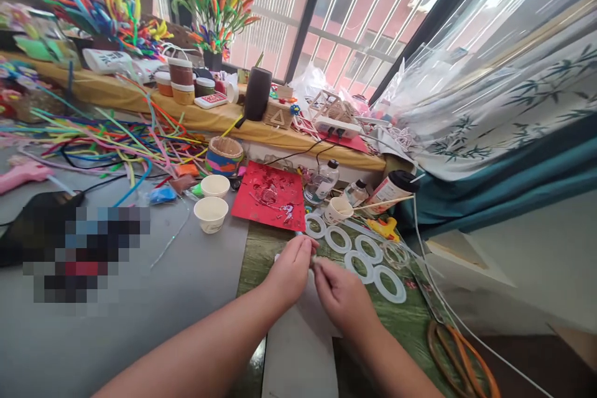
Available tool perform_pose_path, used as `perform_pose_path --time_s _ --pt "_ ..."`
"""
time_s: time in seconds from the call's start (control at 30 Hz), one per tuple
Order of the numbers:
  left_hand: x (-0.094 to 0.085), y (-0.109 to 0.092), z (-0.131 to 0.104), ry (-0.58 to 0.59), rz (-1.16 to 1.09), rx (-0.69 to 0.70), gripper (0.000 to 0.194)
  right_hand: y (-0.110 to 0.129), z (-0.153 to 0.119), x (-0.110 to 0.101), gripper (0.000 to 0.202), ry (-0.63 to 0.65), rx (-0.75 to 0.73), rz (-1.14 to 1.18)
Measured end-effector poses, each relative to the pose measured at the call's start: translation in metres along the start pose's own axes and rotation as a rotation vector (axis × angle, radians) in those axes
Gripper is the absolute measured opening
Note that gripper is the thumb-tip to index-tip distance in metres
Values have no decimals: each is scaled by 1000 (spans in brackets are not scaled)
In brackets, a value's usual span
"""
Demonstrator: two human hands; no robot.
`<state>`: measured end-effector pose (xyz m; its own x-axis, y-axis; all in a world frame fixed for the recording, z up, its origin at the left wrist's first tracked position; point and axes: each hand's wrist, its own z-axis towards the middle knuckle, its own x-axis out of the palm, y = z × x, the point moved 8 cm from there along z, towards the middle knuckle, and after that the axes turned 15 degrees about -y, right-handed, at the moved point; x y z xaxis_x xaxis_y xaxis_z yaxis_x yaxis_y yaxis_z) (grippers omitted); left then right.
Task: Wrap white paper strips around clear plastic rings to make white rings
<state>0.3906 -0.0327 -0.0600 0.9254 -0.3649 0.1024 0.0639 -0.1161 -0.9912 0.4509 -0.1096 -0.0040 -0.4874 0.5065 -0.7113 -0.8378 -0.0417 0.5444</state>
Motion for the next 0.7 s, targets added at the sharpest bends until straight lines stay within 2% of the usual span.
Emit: perform_pose_path --time_s 0.07,0.2,0.33,0.47,0.53,0.6,0.7 --pt "0 3 1 -1 18 1 34 -4 2 -2 26 -31 38 -4" --pt "-3 3 3 -25 12 15 36 6 -2 9 27 84 -94 -41" --pt "-2 1 2 -11 32 31 35 -2 2 3 28 -3 -30 -84" --pt "-4 -1 2 -55 55 65 38 -1 -4 11 32 118 -109 -20" --pt "-4 -2 1 -47 83 84 38 -9 -3 7 28 80 -97 -12" --pt "-2 -2 0 -18 130 107 40 -22 1 -2 28 -60 -22 -70" --pt "-4 2 1 -37 119 51 43 -21 -1 6 28 20 -84 -32"
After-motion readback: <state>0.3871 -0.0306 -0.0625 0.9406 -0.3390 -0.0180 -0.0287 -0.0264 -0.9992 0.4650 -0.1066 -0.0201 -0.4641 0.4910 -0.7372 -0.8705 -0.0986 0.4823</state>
